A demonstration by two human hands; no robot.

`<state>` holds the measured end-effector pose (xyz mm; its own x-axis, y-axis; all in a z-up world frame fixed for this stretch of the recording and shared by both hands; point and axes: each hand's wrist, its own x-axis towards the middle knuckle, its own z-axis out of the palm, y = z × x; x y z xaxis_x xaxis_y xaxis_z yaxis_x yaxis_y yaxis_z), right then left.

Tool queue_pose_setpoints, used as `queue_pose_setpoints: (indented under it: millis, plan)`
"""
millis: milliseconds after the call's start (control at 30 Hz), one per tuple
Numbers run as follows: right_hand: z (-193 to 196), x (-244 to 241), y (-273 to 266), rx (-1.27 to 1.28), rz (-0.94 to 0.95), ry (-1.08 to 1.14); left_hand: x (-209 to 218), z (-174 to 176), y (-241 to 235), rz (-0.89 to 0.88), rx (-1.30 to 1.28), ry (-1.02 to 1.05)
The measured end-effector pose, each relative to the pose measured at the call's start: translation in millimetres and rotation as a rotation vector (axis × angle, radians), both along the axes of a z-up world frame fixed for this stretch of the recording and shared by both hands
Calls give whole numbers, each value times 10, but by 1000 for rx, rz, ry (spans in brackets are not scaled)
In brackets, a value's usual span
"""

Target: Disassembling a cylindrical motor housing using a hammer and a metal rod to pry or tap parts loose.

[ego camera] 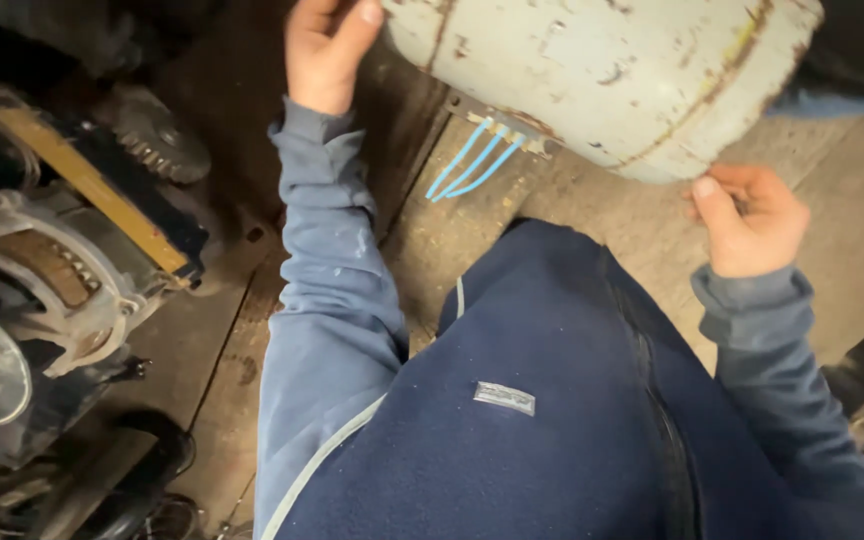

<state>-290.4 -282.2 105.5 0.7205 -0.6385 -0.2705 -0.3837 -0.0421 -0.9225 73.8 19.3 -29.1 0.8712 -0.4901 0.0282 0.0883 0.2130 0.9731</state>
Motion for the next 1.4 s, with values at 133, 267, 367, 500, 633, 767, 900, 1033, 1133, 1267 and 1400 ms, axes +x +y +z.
queue_pose_setpoints:
  millis: [133, 267, 367, 500, 633, 767, 900, 1033, 1133, 1267, 1400]
  plan:
    - [168, -3, -21, -194, 146, 119, 36, -133, -79, -60, -121, 71]
    - [337, 125, 36, -511, 315, 363, -69, -146, -227, -116, -280, 138]
    - [392, 209, 64, -592, 340, 478, -205, 61, -259, -95, -283, 144]
    - [382, 281, -32, -653, 348, 586, -319, 216, -307, -63, -194, 74]
    - [167, 95, -305, -567, 355, 530, -318, 158, -329, -56, -242, 86]
    - [0, -71, -470, -431, 321, 414, -368, 211, -333, -88, -293, 112]
    - [-3, -66, -503, -446, 333, 399, -429, 255, -361, -71, -305, 120]
    - [148, 134, -357, -506, 334, 450, -419, 306, -288, -99, -281, 99]
    - [223, 212, -253, -547, 302, 513, -388, 352, -281, -117, -217, 85]
    - [153, 205, -199, -597, 288, 576, -386, 405, -247, -10, -101, 40]
    - [145, 220, -127, -598, 315, 508, -397, 438, -229, 54, -52, 75]
